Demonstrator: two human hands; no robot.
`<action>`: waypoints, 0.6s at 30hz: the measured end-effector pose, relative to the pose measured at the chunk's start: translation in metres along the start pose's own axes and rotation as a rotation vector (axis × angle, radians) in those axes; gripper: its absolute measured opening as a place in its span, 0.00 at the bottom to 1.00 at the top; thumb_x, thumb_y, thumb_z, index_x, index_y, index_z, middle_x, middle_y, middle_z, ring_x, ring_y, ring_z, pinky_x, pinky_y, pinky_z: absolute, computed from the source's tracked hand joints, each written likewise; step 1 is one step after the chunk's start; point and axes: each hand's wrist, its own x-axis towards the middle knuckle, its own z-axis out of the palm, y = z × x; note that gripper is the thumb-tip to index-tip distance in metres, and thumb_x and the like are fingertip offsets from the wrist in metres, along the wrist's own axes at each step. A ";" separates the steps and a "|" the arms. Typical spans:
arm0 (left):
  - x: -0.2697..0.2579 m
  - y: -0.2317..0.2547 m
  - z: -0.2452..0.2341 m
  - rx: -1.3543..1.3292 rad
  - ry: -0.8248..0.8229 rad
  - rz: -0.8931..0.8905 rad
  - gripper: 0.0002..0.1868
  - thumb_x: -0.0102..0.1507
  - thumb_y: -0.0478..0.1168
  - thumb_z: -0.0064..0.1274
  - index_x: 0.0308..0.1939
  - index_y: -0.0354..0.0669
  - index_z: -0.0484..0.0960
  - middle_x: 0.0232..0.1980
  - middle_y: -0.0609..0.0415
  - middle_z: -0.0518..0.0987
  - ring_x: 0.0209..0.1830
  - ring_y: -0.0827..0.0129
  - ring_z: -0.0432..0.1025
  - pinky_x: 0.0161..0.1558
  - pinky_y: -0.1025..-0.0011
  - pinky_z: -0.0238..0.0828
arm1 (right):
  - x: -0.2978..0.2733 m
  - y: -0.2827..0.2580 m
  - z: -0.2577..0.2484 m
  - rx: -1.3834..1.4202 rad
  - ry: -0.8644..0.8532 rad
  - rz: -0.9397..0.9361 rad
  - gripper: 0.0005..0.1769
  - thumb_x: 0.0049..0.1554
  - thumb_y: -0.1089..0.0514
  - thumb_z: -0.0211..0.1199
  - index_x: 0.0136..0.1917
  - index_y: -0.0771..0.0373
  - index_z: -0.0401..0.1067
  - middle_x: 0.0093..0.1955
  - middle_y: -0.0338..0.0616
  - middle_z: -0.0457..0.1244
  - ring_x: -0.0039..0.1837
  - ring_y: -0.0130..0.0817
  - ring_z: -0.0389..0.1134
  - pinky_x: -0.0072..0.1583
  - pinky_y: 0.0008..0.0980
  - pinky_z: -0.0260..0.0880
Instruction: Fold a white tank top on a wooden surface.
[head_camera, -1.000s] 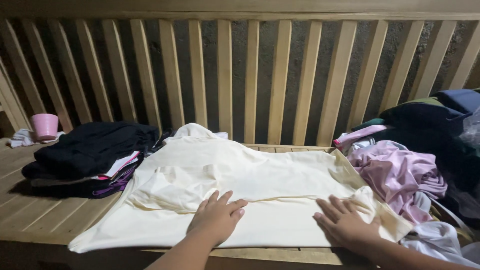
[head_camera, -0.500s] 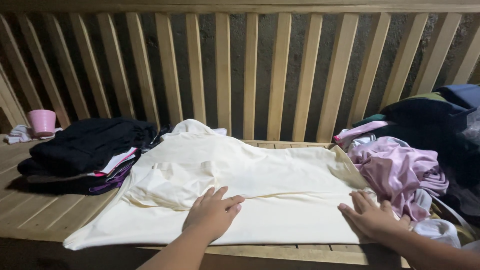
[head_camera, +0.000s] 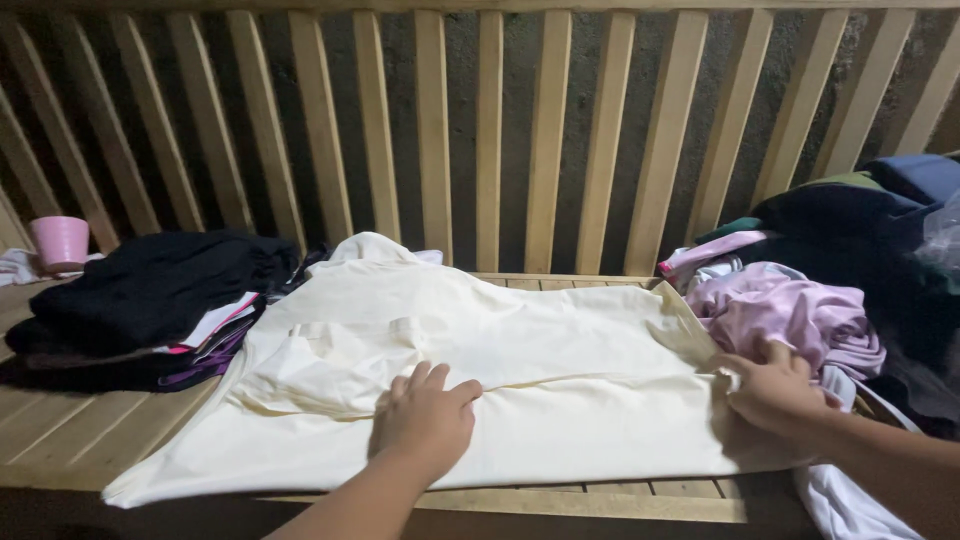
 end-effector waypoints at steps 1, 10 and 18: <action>0.011 -0.002 0.014 0.085 0.113 0.143 0.18 0.65 0.45 0.45 0.58 0.63 0.79 0.73 0.54 0.64 0.75 0.54 0.53 0.74 0.52 0.47 | 0.000 -0.002 -0.001 -0.103 0.009 -0.069 0.35 0.54 0.53 0.61 0.72 0.21 0.67 0.82 0.50 0.40 0.82 0.57 0.41 0.76 0.58 0.52; 0.025 0.067 0.036 -0.086 0.117 0.474 0.17 0.59 0.34 0.48 0.53 0.41 0.79 0.62 0.45 0.67 0.64 0.49 0.60 0.63 0.52 0.63 | 0.007 -0.004 -0.026 0.295 -0.015 -0.240 0.17 0.46 0.53 0.73 0.49 0.59 0.80 0.49 0.44 0.72 0.58 0.41 0.66 0.59 0.40 0.68; 0.045 0.117 0.075 -0.348 0.143 0.841 0.17 0.63 0.36 0.48 0.55 0.36 0.78 0.67 0.42 0.71 0.68 0.48 0.64 0.67 0.57 0.61 | 0.019 0.032 -0.025 1.028 -0.129 -0.074 0.41 0.51 0.62 0.72 0.75 0.59 0.61 0.67 0.63 0.64 0.45 0.48 0.64 0.45 0.47 0.61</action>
